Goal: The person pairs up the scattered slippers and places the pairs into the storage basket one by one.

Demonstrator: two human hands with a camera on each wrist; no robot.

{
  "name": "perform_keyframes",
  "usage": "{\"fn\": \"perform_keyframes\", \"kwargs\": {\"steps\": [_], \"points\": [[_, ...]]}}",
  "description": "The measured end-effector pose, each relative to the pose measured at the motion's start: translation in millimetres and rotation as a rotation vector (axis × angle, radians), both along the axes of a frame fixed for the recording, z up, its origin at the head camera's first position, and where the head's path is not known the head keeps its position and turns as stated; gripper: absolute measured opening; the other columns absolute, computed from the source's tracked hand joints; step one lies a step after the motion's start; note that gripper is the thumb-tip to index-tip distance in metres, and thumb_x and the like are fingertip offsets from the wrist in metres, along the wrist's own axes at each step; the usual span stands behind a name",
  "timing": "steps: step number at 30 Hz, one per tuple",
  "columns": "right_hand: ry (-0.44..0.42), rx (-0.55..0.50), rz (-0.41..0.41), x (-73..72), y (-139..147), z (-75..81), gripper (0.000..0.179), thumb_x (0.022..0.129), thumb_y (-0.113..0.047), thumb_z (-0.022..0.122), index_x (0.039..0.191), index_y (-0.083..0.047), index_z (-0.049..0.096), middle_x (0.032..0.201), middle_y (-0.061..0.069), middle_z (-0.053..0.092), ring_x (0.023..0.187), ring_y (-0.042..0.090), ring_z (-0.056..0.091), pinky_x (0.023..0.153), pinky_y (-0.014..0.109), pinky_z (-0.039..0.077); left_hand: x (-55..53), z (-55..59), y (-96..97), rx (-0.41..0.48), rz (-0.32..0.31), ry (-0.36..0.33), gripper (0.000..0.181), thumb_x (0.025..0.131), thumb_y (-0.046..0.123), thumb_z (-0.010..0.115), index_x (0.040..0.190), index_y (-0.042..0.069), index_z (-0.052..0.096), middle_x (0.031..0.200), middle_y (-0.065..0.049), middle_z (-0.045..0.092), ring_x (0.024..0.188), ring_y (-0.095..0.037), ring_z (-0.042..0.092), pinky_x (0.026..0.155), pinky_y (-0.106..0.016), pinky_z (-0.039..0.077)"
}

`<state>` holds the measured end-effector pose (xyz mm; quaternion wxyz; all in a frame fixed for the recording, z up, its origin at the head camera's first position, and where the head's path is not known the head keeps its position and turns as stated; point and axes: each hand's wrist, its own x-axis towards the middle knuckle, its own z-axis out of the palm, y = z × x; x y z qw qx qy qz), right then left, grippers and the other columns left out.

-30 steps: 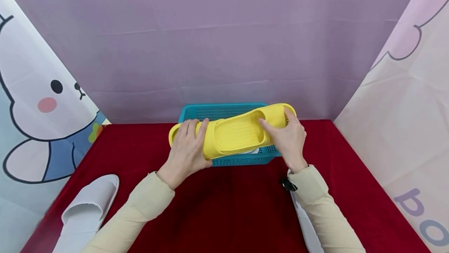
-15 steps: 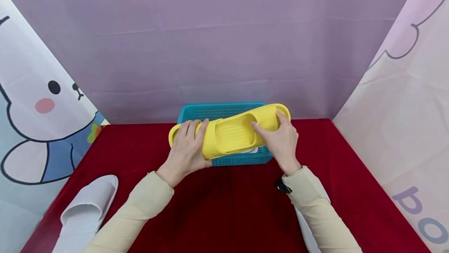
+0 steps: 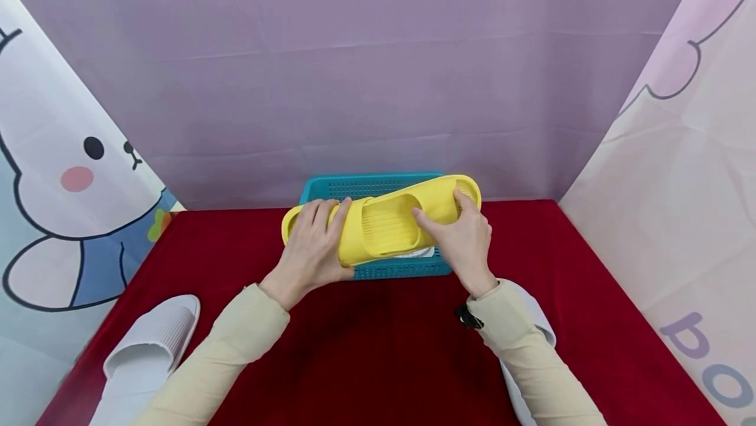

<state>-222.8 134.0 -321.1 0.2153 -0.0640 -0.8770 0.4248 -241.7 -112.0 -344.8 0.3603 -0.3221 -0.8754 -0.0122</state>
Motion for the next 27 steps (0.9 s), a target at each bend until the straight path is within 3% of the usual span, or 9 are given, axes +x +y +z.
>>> {"fn": "perform_keyframes", "kwargs": {"steps": [6,11,18,27], "points": [[-0.019,0.008,0.011,2.0,-5,-0.8,0.085,0.069,-0.059,0.067,0.134,-0.009,0.045,0.110,0.013,0.061,0.082,0.027,0.056,0.074,0.037,0.044,-1.9,-1.6,-1.9,0.000,-0.010,0.023,0.108,0.045,0.053,0.075,0.132,0.000,0.038,0.116,-0.018,0.051,0.105,-0.032,0.046,0.096,-0.043,0.039],[-0.009,0.011,0.010,3.9,-9,-0.3,0.084,0.070,-0.058,0.067,0.134,-0.008,0.045,0.114,0.013,0.060,0.083,0.028,0.056,0.078,0.040,0.042,-2.8,-2.4,-2.1,0.006,-0.022,0.050,0.105,0.046,0.052,0.073,0.131,-0.001,0.040,0.115,-0.017,0.051,0.104,-0.031,0.047,0.094,-0.043,0.040],[0.027,0.019,-0.006,5.3,-13,-2.3,0.082,0.070,-0.055,0.069,0.132,-0.006,0.047,0.114,0.013,0.061,0.082,0.028,0.057,0.074,0.039,0.045,-4.8,-2.5,-1.4,0.022,-0.053,0.066,0.107,0.044,0.050,0.075,0.130,-0.002,0.040,0.115,-0.018,0.052,0.104,-0.032,0.047,0.094,-0.044,0.040],[0.038,-0.013,-0.002,5.0,-16,-4.2,0.084,0.069,-0.056,0.069,0.132,-0.006,0.046,0.115,0.012,0.060,0.085,0.028,0.056,0.083,0.043,0.040,-7.3,-3.0,-0.4,0.013,-0.062,0.083,0.110,0.041,0.050,0.077,0.131,-0.003,0.040,0.118,-0.018,0.051,0.106,-0.033,0.046,0.094,-0.044,0.039]]}}
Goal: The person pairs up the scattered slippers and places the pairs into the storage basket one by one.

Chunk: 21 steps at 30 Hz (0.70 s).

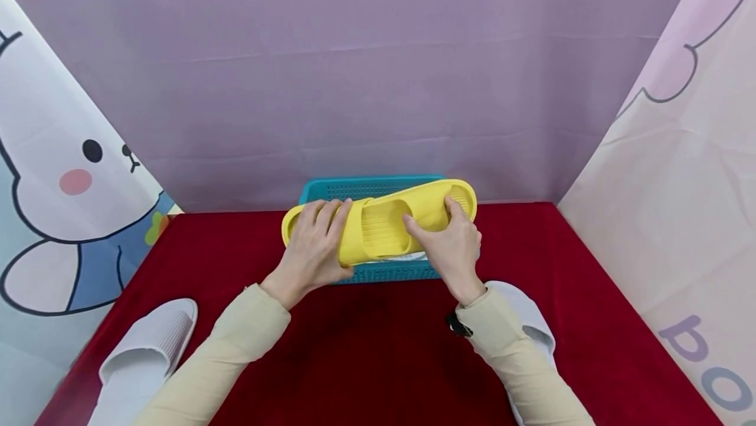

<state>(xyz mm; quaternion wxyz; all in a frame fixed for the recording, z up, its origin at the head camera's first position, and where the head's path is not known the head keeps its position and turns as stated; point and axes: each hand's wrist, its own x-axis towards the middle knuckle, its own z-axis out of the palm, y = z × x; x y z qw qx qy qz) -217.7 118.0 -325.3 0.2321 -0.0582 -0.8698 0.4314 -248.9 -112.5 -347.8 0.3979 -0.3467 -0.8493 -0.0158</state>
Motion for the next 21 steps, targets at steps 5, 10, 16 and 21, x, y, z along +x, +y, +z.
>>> {"fn": "perform_keyframes", "kwargs": {"steps": [5,10,16,21], "points": [[0.006,-0.006,0.005,-0.5,-2.4,-1.7,0.084,0.069,-0.056,0.069,0.132,-0.005,0.046,0.115,0.013,0.060,0.085,0.028,0.056,0.085,0.045,0.038,-0.8,-0.6,0.3,0.001,-0.010,0.006,0.110,0.040,0.048,0.078,0.130,-0.003,0.041,0.117,-0.019,0.052,0.105,-0.034,0.047,0.094,-0.045,0.039],[0.043,-0.001,0.005,-1.4,-5.0,-3.1,0.080,0.070,-0.053,0.069,0.129,-0.003,0.048,0.107,0.013,0.062,0.079,0.027,0.057,0.083,0.044,0.038,-1.3,-0.7,0.7,-0.007,-0.011,-0.012,0.111,0.041,0.049,0.078,0.131,-0.003,0.039,0.119,-0.019,0.051,0.107,-0.033,0.046,0.094,-0.045,0.039],[0.082,0.005,0.011,-2.8,-9.3,-6.7,0.075,0.071,-0.052,0.069,0.124,-0.002,0.051,0.097,0.013,0.063,0.071,0.025,0.056,0.076,0.039,0.041,-1.8,-2.3,-1.6,-0.014,-0.005,-0.012,0.112,0.041,0.050,0.079,0.131,-0.002,0.039,0.119,-0.018,0.051,0.106,-0.033,0.047,0.093,-0.045,0.040],[0.105,0.002,0.017,-5.0,-9.5,-7.7,0.071,0.071,-0.049,0.070,0.122,-0.002,0.053,0.095,0.012,0.064,0.068,0.024,0.056,0.077,0.040,0.041,-4.0,-4.2,-1.5,-0.001,-0.016,0.000,0.109,0.041,0.049,0.078,0.130,-0.002,0.040,0.118,-0.018,0.051,0.105,-0.033,0.047,0.092,-0.045,0.040]]}}
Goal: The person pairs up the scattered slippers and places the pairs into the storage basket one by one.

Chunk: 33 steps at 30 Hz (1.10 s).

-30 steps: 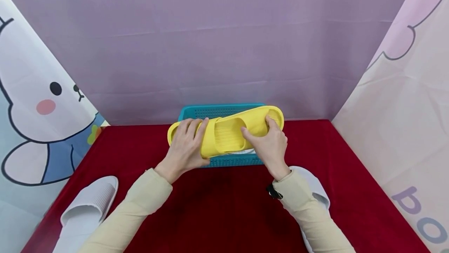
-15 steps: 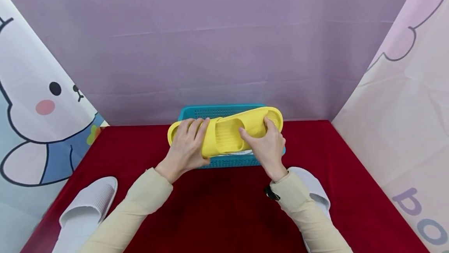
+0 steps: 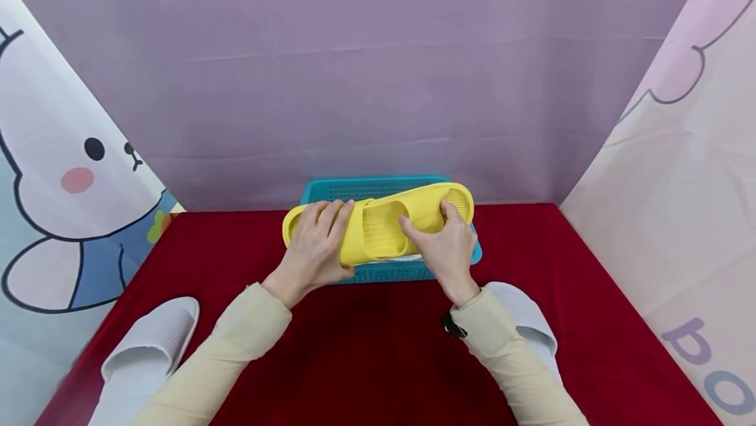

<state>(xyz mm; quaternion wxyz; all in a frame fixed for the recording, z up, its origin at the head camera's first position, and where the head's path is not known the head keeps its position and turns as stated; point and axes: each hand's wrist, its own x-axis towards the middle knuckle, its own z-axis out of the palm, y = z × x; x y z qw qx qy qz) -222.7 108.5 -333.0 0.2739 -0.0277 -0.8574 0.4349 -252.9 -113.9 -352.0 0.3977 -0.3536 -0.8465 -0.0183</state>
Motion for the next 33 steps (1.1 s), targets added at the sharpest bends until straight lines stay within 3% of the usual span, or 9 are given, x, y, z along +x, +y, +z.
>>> {"fn": "perform_keyframes", "kwargs": {"steps": [5,12,17,21,25,30,33], "points": [[-0.069,-0.003,0.026,-0.7,3,2.1,0.080,0.071,-0.053,0.069,0.129,-0.003,0.048,0.113,0.013,0.061,0.083,0.026,0.057,0.082,0.042,0.042,0.9,-3.1,-0.4,0.011,0.009,-0.002,0.109,0.042,0.050,0.078,0.130,-0.002,0.040,0.118,-0.018,0.051,0.105,-0.033,0.047,0.092,-0.045,0.041],[-0.182,0.007,0.094,-1.3,10,7.9,0.096,0.069,-0.064,0.064,0.140,-0.006,0.034,0.138,0.012,0.043,0.115,0.028,0.046,0.091,0.044,0.043,3.4,-6.4,-0.1,0.007,0.051,-0.054,0.110,0.045,0.051,0.076,0.132,-0.003,0.038,0.120,-0.018,0.050,0.107,-0.032,0.046,0.094,-0.045,0.039],[-0.206,0.040,0.139,-0.3,17,9.7,0.098,0.070,-0.065,0.063,0.143,-0.009,0.030,0.142,0.011,0.038,0.119,0.029,0.043,0.092,0.045,0.044,4.7,-8.0,-1.5,-0.002,0.070,-0.082,0.110,0.047,0.054,0.074,0.134,-0.002,0.036,0.121,-0.017,0.049,0.108,-0.031,0.045,0.095,-0.044,0.039],[-0.122,0.150,0.186,0.9,26,8.6,0.092,0.074,-0.057,0.066,0.141,-0.005,0.032,0.138,0.014,0.041,0.115,0.030,0.044,0.091,0.046,0.043,5.8,-6.0,-3.5,0.011,0.055,-0.082,0.111,0.046,0.054,0.075,0.134,-0.002,0.037,0.122,-0.018,0.049,0.109,-0.032,0.045,0.095,-0.045,0.039],[0.043,0.339,0.247,2.1,38,3.0,0.084,0.075,-0.044,0.071,0.137,0.001,0.038,0.131,0.017,0.042,0.116,0.031,0.040,0.092,0.047,0.040,7.9,-5.7,-7.3,0.010,0.016,-0.069,0.109,0.045,0.051,0.075,0.133,-0.002,0.038,0.121,-0.018,0.050,0.108,-0.033,0.046,0.095,-0.046,0.038],[0.259,0.608,0.346,-0.4,51,-0.1,0.080,0.067,-0.041,0.077,0.128,0.003,0.048,0.135,0.018,0.039,0.125,0.033,0.034,0.101,0.049,0.032,10.1,-7.7,-11.8,0.000,-0.043,-0.056,0.109,0.043,0.050,0.076,0.131,-0.002,0.040,0.120,-0.017,0.050,0.107,-0.033,0.046,0.095,-0.046,0.038],[0.291,0.775,0.406,-3.5,55,1.2,0.093,0.060,-0.049,0.078,0.132,-0.001,0.044,0.138,0.016,0.040,0.130,0.031,0.032,0.108,0.052,0.023,10.3,-7.7,-12.7,-0.016,-0.061,-0.053,0.108,0.044,0.051,0.076,0.132,-0.001,0.041,0.120,-0.016,0.050,0.108,-0.032,0.046,0.097,-0.045,0.037]]}}
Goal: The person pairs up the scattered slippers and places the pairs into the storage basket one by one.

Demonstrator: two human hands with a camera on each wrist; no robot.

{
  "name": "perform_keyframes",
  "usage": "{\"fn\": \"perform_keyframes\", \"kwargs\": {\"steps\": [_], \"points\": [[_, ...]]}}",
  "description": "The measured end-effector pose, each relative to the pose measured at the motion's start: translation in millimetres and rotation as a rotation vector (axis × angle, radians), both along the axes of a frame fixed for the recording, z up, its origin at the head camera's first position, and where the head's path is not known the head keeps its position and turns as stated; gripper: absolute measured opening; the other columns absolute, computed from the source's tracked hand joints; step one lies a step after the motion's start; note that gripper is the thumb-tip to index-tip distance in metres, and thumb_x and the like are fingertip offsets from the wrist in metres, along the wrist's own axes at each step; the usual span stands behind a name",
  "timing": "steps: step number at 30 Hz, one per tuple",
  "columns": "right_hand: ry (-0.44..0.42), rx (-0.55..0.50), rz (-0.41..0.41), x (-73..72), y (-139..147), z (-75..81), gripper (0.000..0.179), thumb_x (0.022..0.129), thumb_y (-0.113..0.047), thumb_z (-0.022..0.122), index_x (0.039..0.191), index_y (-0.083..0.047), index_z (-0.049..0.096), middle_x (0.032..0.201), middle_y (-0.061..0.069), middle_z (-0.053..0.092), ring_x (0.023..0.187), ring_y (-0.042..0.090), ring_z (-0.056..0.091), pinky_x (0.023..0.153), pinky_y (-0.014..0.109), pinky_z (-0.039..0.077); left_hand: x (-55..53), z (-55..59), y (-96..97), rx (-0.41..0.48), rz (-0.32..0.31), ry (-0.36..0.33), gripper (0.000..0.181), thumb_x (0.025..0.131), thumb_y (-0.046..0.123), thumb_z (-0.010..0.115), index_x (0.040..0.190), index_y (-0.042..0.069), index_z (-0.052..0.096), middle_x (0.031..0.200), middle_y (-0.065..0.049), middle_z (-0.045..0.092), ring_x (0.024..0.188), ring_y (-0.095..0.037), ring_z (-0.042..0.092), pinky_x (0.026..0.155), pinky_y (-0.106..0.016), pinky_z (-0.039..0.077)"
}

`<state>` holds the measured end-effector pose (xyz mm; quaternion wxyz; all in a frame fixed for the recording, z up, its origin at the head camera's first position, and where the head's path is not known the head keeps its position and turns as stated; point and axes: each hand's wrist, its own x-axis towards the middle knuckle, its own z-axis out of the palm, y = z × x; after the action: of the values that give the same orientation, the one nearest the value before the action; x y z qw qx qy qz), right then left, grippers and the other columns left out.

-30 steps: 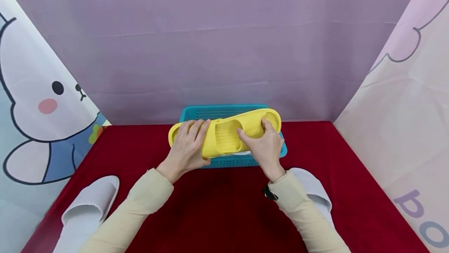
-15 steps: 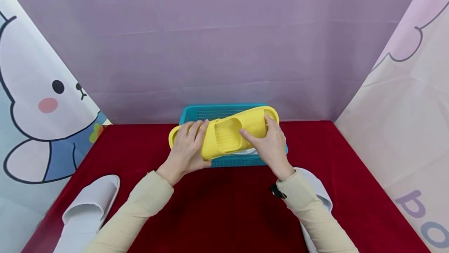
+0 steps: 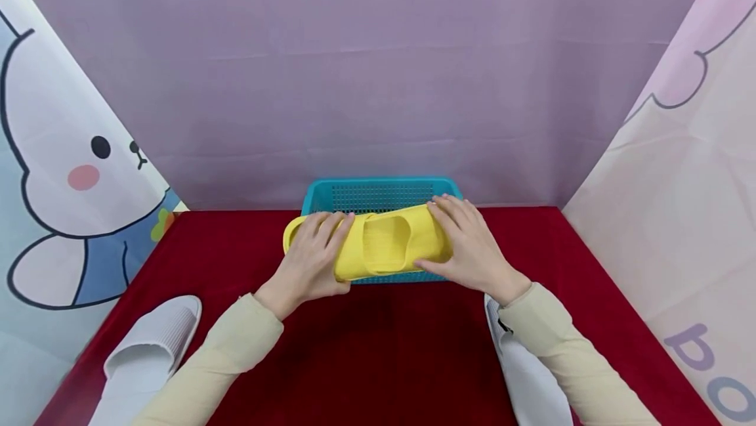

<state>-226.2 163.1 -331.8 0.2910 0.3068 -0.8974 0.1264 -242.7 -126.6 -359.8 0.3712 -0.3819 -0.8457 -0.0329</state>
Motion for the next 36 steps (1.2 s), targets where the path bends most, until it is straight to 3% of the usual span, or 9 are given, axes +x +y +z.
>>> {"fn": "perform_keyframes", "kwargs": {"steps": [5,8,14,25,36], "points": [[0.001,0.215,0.034,-1.7,2,1.5,0.120,0.050,-0.063,0.077,0.142,-0.006,0.027,0.139,0.012,0.040,0.131,0.027,0.033,0.110,0.052,0.019,2.0,1.0,1.0,-0.034,-0.030,-0.003,0.109,0.044,0.052,0.076,0.132,0.000,0.040,0.120,-0.016,0.050,0.110,-0.032,0.045,0.098,-0.045,0.037],[0.034,0.265,0.052,-2.0,2,0.6,0.127,0.046,-0.064,0.078,0.143,-0.006,0.023,0.137,0.012,0.042,0.129,0.028,0.035,0.109,0.052,0.023,3.1,1.1,2.1,-0.048,-0.045,-0.013,0.109,0.045,0.054,0.075,0.133,0.001,0.039,0.120,-0.016,0.050,0.111,-0.032,0.045,0.097,-0.045,0.037],[0.108,0.290,0.075,-3.7,2,-3.3,0.122,0.045,-0.060,0.078,0.139,-0.002,0.027,0.125,0.014,0.047,0.115,0.030,0.043,0.100,0.047,0.035,2.7,0.4,4.6,-0.046,-0.064,-0.008,0.107,0.045,0.053,0.076,0.132,0.002,0.041,0.120,-0.015,0.050,0.110,-0.032,0.046,0.097,-0.045,0.038],[0.249,0.302,0.084,-7.8,-5,-5.7,0.110,0.047,-0.060,0.070,0.132,-0.001,0.032,0.119,0.016,0.048,0.107,0.033,0.047,0.087,0.048,0.039,-3.0,5.1,5.5,-0.056,-0.083,0.025,0.106,0.044,0.052,0.076,0.131,0.001,0.042,0.119,-0.015,0.051,0.109,-0.031,0.047,0.096,-0.045,0.039],[0.236,0.323,0.080,-7.7,-7,-10.5,0.112,0.046,-0.063,0.070,0.132,-0.003,0.030,0.120,0.015,0.047,0.107,0.032,0.046,0.087,0.050,0.041,-4.3,-1.4,6.9,-0.073,-0.097,0.044,0.106,0.044,0.051,0.075,0.131,0.001,0.042,0.118,-0.015,0.051,0.105,-0.030,0.049,0.092,-0.043,0.042]]}}
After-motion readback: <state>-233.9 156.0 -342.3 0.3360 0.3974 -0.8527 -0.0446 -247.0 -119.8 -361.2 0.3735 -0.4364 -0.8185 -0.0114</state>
